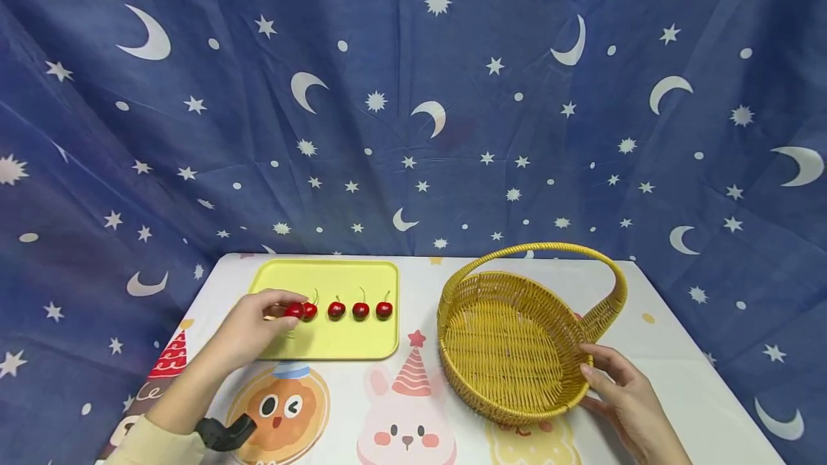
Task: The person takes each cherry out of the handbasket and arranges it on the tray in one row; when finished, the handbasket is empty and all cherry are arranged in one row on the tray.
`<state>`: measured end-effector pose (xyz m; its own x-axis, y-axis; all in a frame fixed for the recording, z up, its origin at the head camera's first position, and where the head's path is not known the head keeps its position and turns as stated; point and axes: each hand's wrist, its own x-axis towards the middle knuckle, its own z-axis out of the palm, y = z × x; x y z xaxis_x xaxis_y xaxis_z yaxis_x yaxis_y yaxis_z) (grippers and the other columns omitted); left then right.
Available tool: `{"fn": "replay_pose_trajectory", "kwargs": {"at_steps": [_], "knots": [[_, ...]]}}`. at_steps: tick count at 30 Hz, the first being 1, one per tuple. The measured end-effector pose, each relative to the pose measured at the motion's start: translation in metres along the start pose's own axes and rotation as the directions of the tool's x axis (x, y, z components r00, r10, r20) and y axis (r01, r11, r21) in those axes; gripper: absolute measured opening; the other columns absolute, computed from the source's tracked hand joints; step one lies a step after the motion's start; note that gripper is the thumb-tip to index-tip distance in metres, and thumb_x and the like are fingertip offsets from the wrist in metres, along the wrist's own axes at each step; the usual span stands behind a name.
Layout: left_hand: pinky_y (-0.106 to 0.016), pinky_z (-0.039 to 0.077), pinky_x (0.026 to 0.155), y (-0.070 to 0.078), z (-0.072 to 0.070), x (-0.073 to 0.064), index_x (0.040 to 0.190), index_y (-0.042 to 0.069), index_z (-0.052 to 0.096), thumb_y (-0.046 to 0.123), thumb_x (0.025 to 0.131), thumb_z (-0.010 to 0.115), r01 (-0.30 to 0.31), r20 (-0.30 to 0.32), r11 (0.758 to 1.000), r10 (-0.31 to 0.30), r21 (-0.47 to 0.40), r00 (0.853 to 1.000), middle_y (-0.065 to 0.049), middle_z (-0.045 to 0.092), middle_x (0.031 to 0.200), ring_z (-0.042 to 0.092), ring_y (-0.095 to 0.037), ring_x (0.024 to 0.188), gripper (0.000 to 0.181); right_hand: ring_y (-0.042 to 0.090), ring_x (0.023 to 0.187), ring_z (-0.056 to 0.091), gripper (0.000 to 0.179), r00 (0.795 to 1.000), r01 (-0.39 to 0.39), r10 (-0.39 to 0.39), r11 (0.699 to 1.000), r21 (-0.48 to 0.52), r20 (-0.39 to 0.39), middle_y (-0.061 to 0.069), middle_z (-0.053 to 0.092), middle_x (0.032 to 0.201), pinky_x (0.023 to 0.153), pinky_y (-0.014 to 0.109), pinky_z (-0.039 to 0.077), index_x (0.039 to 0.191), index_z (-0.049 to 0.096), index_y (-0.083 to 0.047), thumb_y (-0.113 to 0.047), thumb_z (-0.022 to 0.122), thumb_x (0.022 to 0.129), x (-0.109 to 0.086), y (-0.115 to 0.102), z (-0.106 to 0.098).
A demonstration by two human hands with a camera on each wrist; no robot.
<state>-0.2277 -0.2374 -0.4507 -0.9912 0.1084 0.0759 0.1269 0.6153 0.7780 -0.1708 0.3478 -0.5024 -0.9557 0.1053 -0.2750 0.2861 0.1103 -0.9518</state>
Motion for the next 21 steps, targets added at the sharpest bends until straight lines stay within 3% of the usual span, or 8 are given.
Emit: {"fn": "replay_pose_trajectory", "kwargs": {"at_steps": [3,9,14,21], "knots": [[-0.026,0.051,0.068,-0.024,-0.017,0.008,0.131,0.003,0.074,0.004,0.093,0.080,0.051,-0.070,0.992,-0.043,0.119,0.997,-0.020,0.075,0.126,0.068,-0.022,0.094,0.038,0.001,0.113,0.061,0.039,1.000,0.007,-0.007,1.000,0.003,-0.007,-0.007,0.049,0.134,0.090,0.040,0.064,0.145,0.063,-0.022,-0.021,0.069,0.106,0.000,0.000,0.000],[-0.030,0.051,0.066,-0.057,-0.028,0.021,0.129,-0.002,0.070,0.004,0.093,0.078,0.165,-0.056,0.978,-0.159,0.127,0.986,-0.024,0.072,0.121,0.063,-0.022,0.084,0.037,0.000,0.113,0.062,0.039,1.000,0.012,-0.012,1.000,0.006,-0.002,-0.009,0.051,0.133,0.090,0.040,0.064,0.145,0.063,-0.022,-0.021,0.068,0.107,0.001,0.002,0.001],[-0.032,0.045,0.070,-0.071,-0.031,0.025,0.122,-0.001,0.073,0.007,0.091,0.081,0.220,-0.064,0.959,-0.212,0.180,0.975,-0.023,0.070,0.115,0.059,-0.028,0.090,0.033,0.003,0.112,0.061,0.037,1.000,0.018,-0.018,1.000,0.009,-0.012,-0.007,0.051,0.132,0.089,0.040,0.065,0.144,0.064,-0.021,-0.020,0.068,0.107,0.001,0.003,0.003],[-0.035,0.043,0.078,-0.079,-0.032,0.029,0.123,0.000,0.074,0.014,0.094,0.080,0.207,-0.044,0.955,-0.203,0.212,0.978,-0.024,0.073,0.120,0.061,-0.033,0.100,0.033,0.003,0.113,0.061,0.038,1.000,0.022,-0.022,1.000,0.004,-0.014,-0.008,0.052,0.131,0.089,0.040,0.065,0.145,0.063,-0.021,-0.020,0.068,0.107,-0.001,0.002,0.001]]}}
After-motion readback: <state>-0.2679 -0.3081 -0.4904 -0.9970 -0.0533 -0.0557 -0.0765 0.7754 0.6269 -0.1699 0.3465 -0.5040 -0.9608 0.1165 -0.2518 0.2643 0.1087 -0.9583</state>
